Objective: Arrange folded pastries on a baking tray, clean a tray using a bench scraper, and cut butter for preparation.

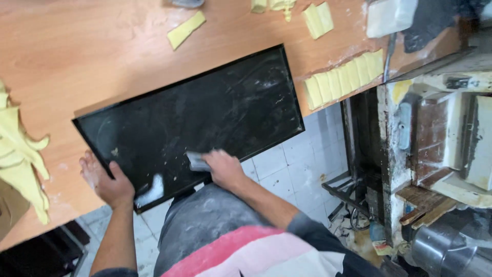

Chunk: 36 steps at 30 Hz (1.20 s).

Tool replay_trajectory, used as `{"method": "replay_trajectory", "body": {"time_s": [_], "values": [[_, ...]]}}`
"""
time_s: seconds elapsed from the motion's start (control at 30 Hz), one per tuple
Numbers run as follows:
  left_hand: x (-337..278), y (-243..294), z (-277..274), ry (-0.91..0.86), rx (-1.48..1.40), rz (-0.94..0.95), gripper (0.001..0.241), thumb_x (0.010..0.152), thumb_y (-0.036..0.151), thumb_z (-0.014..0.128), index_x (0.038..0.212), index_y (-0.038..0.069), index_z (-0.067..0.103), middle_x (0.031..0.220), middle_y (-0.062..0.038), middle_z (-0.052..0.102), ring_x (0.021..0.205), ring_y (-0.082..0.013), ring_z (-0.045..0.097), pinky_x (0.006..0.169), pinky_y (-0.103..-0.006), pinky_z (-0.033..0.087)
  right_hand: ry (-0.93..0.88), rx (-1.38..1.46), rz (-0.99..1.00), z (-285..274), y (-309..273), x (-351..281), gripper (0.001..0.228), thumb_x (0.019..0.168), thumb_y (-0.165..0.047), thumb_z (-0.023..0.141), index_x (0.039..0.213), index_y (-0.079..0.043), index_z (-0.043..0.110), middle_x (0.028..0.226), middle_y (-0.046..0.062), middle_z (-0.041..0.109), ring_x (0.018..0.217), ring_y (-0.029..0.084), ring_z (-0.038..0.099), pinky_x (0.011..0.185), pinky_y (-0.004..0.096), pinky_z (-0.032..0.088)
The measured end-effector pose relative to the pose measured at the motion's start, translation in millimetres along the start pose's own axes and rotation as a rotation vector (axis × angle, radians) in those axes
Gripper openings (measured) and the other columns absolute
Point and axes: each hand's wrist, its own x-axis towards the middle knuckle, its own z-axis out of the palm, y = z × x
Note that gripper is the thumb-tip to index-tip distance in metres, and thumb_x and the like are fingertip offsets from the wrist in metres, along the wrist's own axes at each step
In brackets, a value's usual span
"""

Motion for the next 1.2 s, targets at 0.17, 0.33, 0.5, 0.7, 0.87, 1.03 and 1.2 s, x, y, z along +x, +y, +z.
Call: {"method": "replay_trajectory", "body": {"time_s": [0.17, 0.33, 0.5, 0.7, 0.87, 1.03, 1.2], "values": [[-1.3, -7.0, 1.4, -0.004, 0.004, 0.009, 0.059, 0.109, 0.019, 0.051, 0.161, -0.004, 0.037, 0.169, -0.021, 0.038, 0.159, -0.0415, 0.026, 0.132, -0.0538, 0.013, 0.388, 0.145, 0.394, -2.5, 182.9, 7.4, 0.042, 0.084, -0.004, 0.065, 0.124, -0.011, 0.07, 0.119, 0.016, 0.068, 0.11, 0.037, 0.063, 0.095, 0.049, 0.049], [17.0, -19.3, 23.0, 0.042, -0.005, -0.012, 0.059, 0.109, 0.017, 0.048, 0.162, -0.004, 0.036, 0.169, -0.021, 0.037, 0.159, -0.042, 0.025, 0.131, -0.0544, 0.012, 0.646, 0.002, 0.321, -61.8, 289.9, 21.5, 0.046, 0.084, -0.033, 0.083, 0.114, -0.001, 0.07, 0.101, 0.025, 0.071, 0.091, 0.048, 0.066, 0.079, 0.055, 0.052], [-0.8, -21.9, 11.9, 0.026, -0.046, -0.039, 0.056, 0.108, 0.015, 0.047, 0.161, -0.001, 0.039, 0.169, -0.017, 0.04, 0.16, -0.0392, 0.028, 0.133, -0.0531, 0.013, 0.612, 0.097, 0.364, 4.4, 209.1, 2.5, 0.032, 0.086, -0.025, 0.078, 0.108, -0.002, 0.071, 0.101, 0.023, 0.072, 0.095, 0.045, 0.068, 0.084, 0.052, 0.055], [-1.9, -29.4, 7.4, 0.066, -0.059, 0.007, 0.055, 0.106, 0.015, 0.051, 0.158, -0.002, 0.042, 0.166, -0.019, 0.041, 0.157, -0.0413, 0.029, 0.13, -0.0555, 0.016, 0.265, 0.335, 0.236, 23.6, -39.4, 8.6, 0.016, 0.083, -0.013, 0.074, 0.098, -0.011, 0.069, 0.093, 0.013, 0.074, 0.087, 0.034, 0.073, 0.079, 0.046, 0.058], [-12.3, -38.4, 7.6, 0.102, -0.108, 0.052, 0.053, 0.108, 0.016, 0.052, 0.157, 0.0, 0.044, 0.165, -0.018, 0.043, 0.157, -0.0399, 0.032, 0.13, -0.0556, 0.018, -0.004, 0.256, -0.178, 74.8, -108.8, 7.0, 0.042, 0.081, -0.012, 0.071, 0.122, -0.014, 0.064, 0.116, 0.014, 0.07, 0.103, 0.037, 0.07, 0.09, 0.048, 0.057], [-6.0, -44.5, 15.0, 0.156, -0.152, 0.035, 0.054, 0.107, 0.017, 0.053, 0.157, -0.001, 0.043, 0.163, -0.019, 0.043, 0.155, -0.0404, 0.033, 0.128, -0.0561, 0.018, 0.158, 0.41, 0.41, -37.8, -24.6, 10.7, 0.042, 0.092, -0.031, 0.068, 0.127, -0.014, 0.054, 0.115, 0.013, 0.069, 0.098, 0.031, 0.073, 0.083, 0.045, 0.06], [5.4, -41.8, 11.4, 0.143, -0.148, 0.039, 0.05, 0.107, 0.017, 0.05, 0.155, 0.002, 0.048, 0.16, -0.015, 0.049, 0.155, -0.0377, 0.036, 0.129, -0.0563, 0.02, 0.378, 0.395, 0.458, -40.3, -24.8, 40.5, 0.039, 0.096, -0.02, 0.066, 0.129, -0.009, 0.048, 0.122, 0.018, 0.067, 0.107, 0.032, 0.071, 0.085, 0.044, 0.06]]}}
